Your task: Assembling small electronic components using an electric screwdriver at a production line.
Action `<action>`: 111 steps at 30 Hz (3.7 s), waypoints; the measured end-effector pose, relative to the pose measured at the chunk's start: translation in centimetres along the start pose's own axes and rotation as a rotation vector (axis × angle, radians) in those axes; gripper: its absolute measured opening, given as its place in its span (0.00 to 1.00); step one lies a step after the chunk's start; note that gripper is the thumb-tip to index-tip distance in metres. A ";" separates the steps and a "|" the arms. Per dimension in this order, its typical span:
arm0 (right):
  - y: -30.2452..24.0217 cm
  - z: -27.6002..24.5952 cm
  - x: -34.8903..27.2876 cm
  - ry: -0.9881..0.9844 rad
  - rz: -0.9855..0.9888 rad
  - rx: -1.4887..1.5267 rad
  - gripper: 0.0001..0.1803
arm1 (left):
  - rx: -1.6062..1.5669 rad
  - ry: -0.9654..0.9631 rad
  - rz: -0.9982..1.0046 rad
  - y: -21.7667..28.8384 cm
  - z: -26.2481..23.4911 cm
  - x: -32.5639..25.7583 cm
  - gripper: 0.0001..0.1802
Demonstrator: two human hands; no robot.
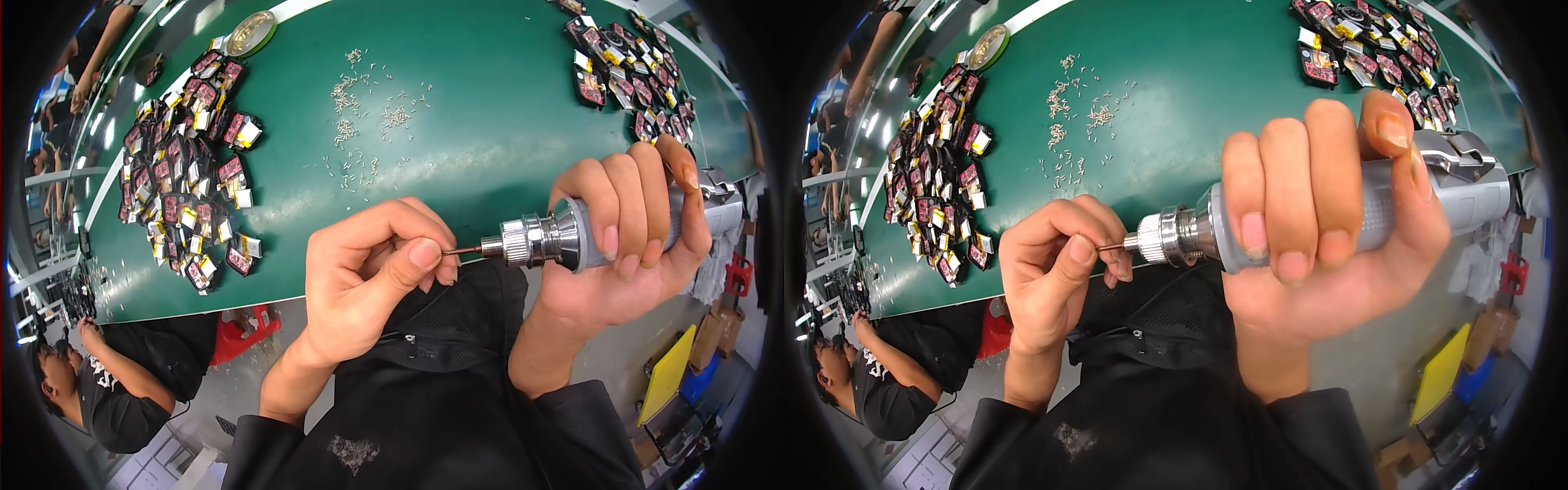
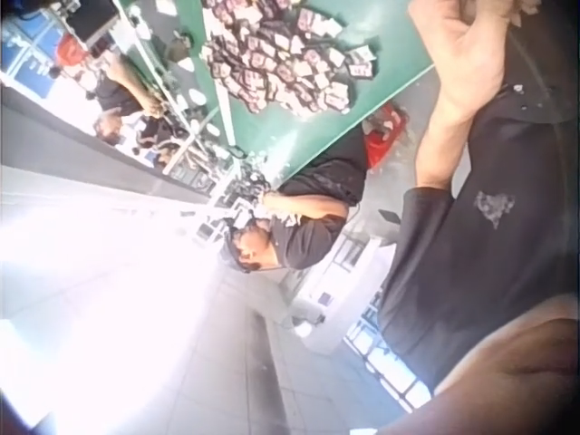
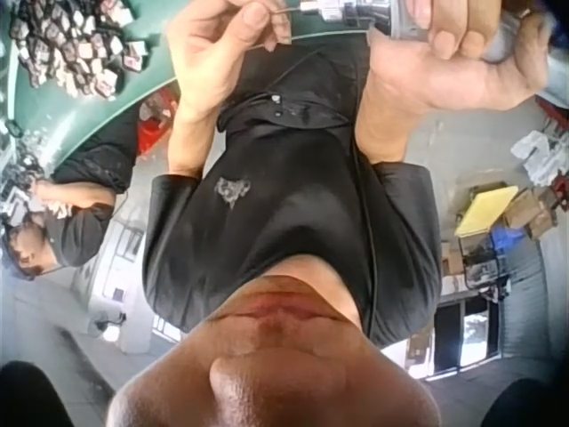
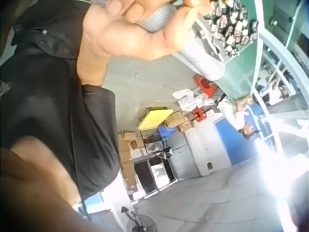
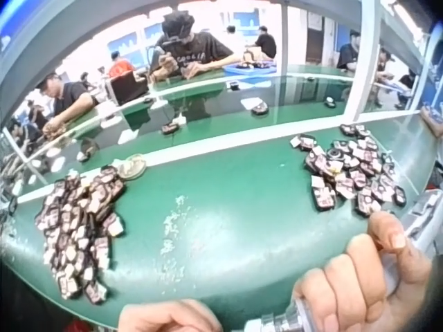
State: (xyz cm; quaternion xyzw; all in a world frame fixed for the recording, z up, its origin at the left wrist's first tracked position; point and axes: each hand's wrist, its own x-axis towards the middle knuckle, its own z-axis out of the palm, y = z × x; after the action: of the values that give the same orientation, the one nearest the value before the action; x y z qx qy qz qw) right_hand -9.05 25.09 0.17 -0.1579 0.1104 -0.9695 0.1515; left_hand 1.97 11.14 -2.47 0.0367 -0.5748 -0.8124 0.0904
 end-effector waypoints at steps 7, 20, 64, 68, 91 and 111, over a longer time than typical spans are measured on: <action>-0.4 0.0 -0.3 -0.039 0.016 -0.091 0.06 | 0.220 0.043 0.066 0.1 0.6 -0.2 0.10; -0.5 -1.5 0.6 -0.007 -0.054 -0.014 0.06 | 1.011 0.215 0.348 3.4 -3.2 1.8 0.18; -0.9 -3.4 -7.2 0.268 0.247 -0.187 0.05 | 1.094 -0.509 0.399 -0.4 2.4 8.2 0.15; 0.0 -3.3 -7.6 0.364 0.288 -0.279 0.05 | 1.222 -0.481 0.426 -1.3 2.9 7.5 0.15; -8.3 -2.9 0.8 -0.102 0.175 -0.503 0.06 | 1.441 -0.603 0.663 -2.1 3.0 4.4 0.22; -7.4 -4.7 2.2 -0.227 0.257 -0.652 0.08 | 1.446 -0.500 0.711 -3.1 3.3 4.1 0.18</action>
State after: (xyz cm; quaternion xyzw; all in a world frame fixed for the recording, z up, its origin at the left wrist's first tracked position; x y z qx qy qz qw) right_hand -14.58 32.04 -1.58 -0.2890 0.4152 -0.8327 0.2252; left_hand -2.88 14.43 -4.11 -0.2785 -0.9339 -0.1518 0.1650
